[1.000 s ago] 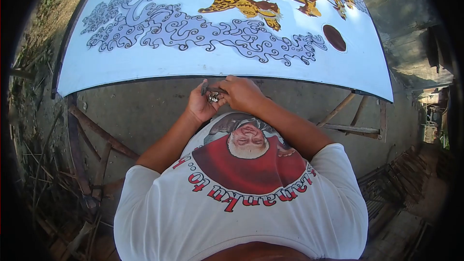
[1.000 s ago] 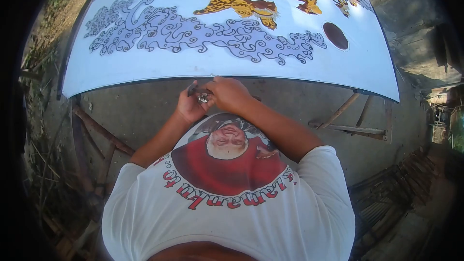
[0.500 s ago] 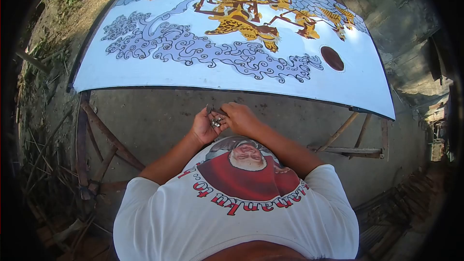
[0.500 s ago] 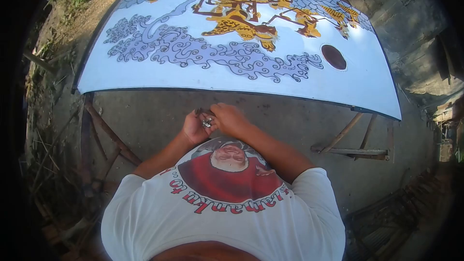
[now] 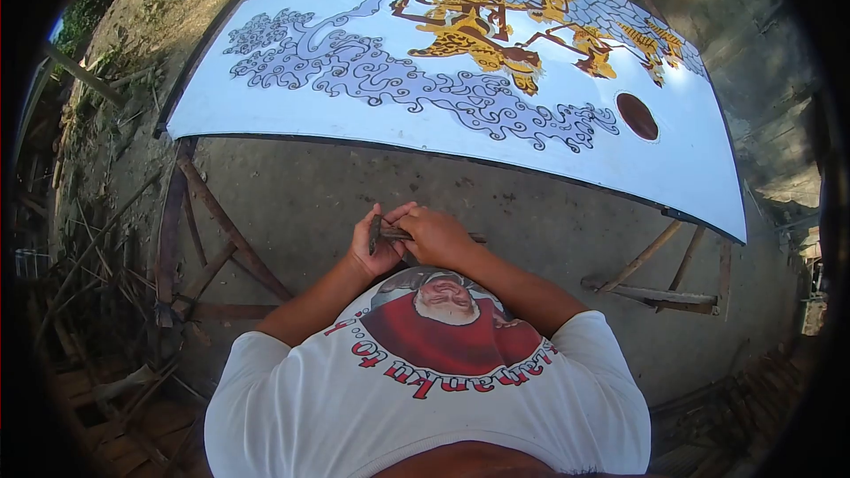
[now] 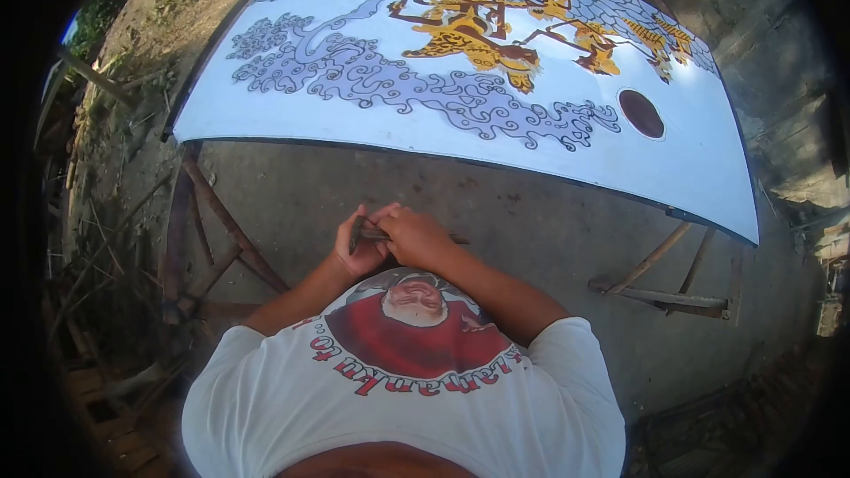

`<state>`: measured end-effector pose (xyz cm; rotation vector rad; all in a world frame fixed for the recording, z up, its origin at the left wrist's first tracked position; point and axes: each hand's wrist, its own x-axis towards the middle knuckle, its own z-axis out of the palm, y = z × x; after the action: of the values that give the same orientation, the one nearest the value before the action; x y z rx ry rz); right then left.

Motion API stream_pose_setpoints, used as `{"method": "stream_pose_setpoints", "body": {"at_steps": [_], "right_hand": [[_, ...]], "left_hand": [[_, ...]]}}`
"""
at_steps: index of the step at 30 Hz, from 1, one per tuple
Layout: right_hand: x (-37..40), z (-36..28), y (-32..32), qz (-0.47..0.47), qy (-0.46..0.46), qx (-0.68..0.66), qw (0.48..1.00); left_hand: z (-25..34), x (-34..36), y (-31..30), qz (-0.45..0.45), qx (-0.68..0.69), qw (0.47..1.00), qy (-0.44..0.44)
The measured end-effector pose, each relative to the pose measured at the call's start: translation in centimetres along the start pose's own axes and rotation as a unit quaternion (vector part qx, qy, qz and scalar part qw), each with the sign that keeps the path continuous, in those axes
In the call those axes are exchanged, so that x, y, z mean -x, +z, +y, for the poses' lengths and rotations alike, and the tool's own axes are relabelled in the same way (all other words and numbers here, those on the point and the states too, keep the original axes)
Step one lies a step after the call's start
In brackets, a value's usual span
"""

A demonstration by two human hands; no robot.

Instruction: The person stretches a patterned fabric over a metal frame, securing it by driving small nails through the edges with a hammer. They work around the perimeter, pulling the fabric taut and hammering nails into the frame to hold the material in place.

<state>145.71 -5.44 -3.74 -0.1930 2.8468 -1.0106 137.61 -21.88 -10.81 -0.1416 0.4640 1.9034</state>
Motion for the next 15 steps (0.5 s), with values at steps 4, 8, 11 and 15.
{"method": "stream_pose_setpoints", "body": {"at_steps": [4, 8, 11, 15], "right_hand": [[-1.5, -0.4, 0.2, -0.023, -0.022, -0.006, 0.999], [-4.0, -0.8, 0.9, -0.005, -0.045, 0.001, 0.999], [-6.9, -1.3, 1.5, 0.025, -0.054, -0.029, 0.998], [-12.3, -2.6, 2.7, 0.030, -0.041, -0.038, 0.998]], "left_hand": [[0.7, 0.8, 0.1, 0.020, 0.028, 0.999, 0.017], [3.1, 1.1, -0.1, -0.011, 0.020, 0.999, 0.040], [5.7, 0.9, -1.4, -0.036, 0.034, 0.998, 0.033], [10.7, 0.9, -4.3, -0.050, 0.041, 0.998, 0.025]]}}
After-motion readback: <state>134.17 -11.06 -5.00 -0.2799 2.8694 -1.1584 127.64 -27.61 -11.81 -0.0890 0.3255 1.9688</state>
